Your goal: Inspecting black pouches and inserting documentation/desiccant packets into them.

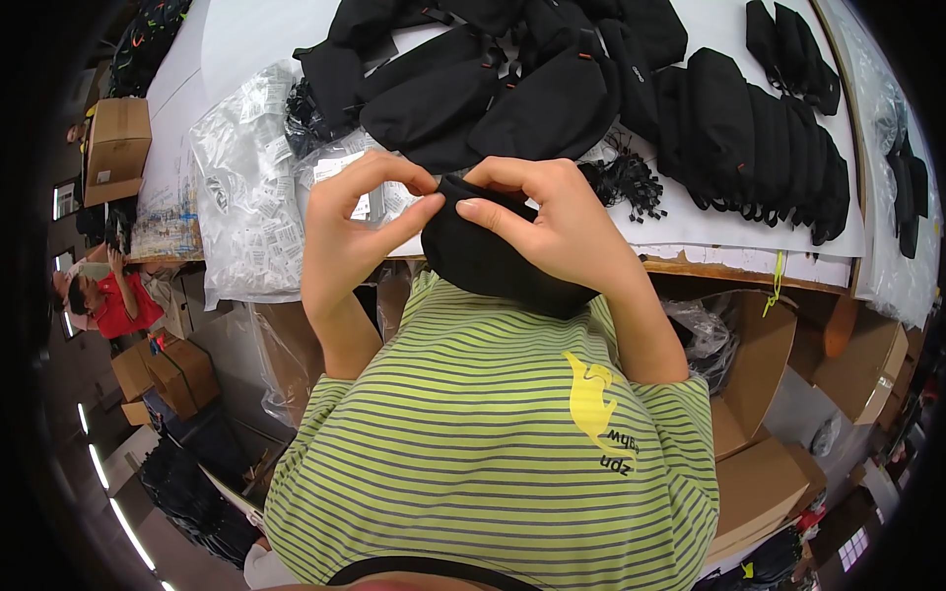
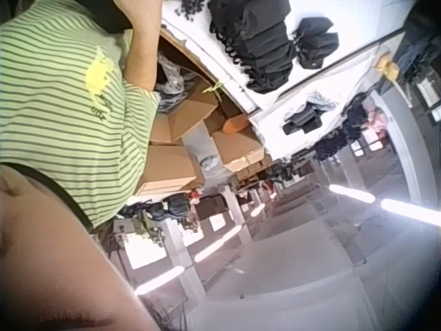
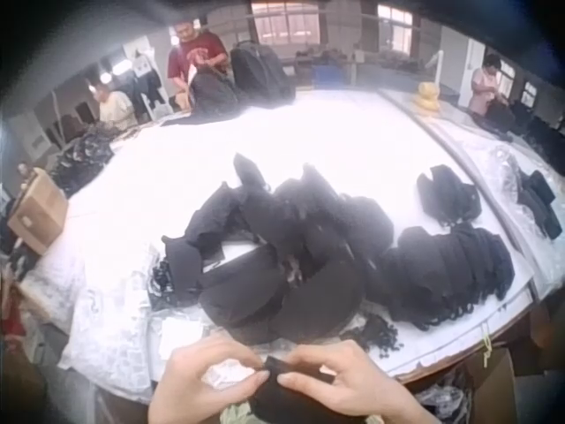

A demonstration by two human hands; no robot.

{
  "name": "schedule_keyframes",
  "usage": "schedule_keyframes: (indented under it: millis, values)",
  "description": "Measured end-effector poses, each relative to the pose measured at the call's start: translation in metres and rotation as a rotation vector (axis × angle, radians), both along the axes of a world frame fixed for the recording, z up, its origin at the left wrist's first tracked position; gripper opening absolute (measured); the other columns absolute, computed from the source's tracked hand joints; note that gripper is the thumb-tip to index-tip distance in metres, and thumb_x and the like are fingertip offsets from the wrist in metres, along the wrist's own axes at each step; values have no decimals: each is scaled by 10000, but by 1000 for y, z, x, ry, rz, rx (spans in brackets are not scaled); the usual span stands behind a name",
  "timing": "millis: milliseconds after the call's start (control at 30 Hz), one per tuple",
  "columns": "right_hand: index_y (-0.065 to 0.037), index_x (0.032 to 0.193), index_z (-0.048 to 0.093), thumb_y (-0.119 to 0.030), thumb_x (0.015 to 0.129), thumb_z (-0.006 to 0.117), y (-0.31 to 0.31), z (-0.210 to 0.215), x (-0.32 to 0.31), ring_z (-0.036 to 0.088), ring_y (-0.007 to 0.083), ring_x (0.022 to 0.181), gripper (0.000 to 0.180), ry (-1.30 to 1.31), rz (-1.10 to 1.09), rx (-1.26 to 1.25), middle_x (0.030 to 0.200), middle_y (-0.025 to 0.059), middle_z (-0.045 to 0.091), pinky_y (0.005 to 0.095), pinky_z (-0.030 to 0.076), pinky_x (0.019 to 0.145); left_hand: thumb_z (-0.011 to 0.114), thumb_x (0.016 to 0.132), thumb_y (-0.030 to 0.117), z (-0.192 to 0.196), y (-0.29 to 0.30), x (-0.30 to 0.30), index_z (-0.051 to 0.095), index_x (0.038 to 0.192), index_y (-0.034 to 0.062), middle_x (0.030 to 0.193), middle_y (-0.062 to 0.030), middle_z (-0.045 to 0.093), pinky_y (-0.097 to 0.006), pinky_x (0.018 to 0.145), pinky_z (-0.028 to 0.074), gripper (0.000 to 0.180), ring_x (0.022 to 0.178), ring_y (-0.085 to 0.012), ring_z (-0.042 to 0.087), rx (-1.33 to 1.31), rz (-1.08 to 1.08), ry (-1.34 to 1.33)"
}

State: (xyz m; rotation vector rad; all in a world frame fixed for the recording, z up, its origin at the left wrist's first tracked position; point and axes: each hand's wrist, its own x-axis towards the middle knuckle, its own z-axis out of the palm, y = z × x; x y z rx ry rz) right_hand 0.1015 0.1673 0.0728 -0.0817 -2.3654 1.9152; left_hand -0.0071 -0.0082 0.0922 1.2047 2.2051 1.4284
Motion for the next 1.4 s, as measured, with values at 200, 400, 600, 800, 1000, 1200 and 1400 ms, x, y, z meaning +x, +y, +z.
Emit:
schedule_keyframes:
  millis: [200, 400, 600, 800, 1000, 1200, 1400]
  values:
    - [36, 877, 629, -119, 815, 657, 0, 5, 1, 551, 110, 634, 170, -14, 27, 31, 723, 70, 628, 241, 439, 626, 718, 693, 18, -1, -1, 1, 637, 779, 12, 699, -54, 623, -271, 633, 445, 118, 675, -168, 590, 8, -1, -6]
    - [37, 880, 630, -120, 808, 664, 2, 3, 1, 550, 112, 630, 175, -20, 33, 28, 723, 74, 628, 240, 432, 613, 698, 683, -9, -1, 1, 4, 633, 766, 10, 694, -60, 616, -273, 624, 447, 108, 667, -180, 588, 18, 17, 42]
    - [38, 883, 631, -121, 809, 665, 1, 1, 1, 552, 120, 627, 179, 11, 27, -4, 724, 80, 627, 242, 440, 620, 714, 681, 2, -3, -1, 2, 630, 781, 10, 706, -63, 617, -279, 620, 451, 130, 677, -182, 590, 13, -22, 63]
    - [37, 883, 632, -121, 806, 666, 2, 0, -1, 551, 127, 622, 179, -3, 45, -8, 723, 80, 627, 245, 438, 615, 696, 676, -17, -2, 1, 1, 623, 778, 7, 697, -63, 611, -278, 624, 449, 128, 664, -180, 585, 26, -32, 25]
    - [38, 889, 630, -127, 817, 657, 3, -1, -2, 557, 111, 649, 182, -36, 63, 0, 726, 72, 623, 243, 442, 630, 679, 713, -6, -12, -3, -2, 620, 791, -2, 693, -56, 610, -274, 623, 449, 98, 659, -174, 582, 14, -37, 16]
    - [36, 1012, 638, -185, 922, 601, 24, -36, -15, 599, 40, 750, 242, -238, 164, -488, 858, -1, 666, 190, 469, 676, 738, 712, 134, -21, -6, -8, 629, 1045, 37, 1289, -111, 532, -393, 1031, 346, 363, 1184, -294, 500, 227, -234, -293]
    - [2, 1157, 607, -208, 934, 561, 9, -72, -15, 613, 52, 865, 310, -470, 284, -914, 983, 6, 658, 196, 491, 736, 787, 664, 138, -38, -2, -6, 635, 1024, 50, 1143, -91, 617, -433, 1030, 337, 400, 1114, -265, 552, 65, -445, -19]
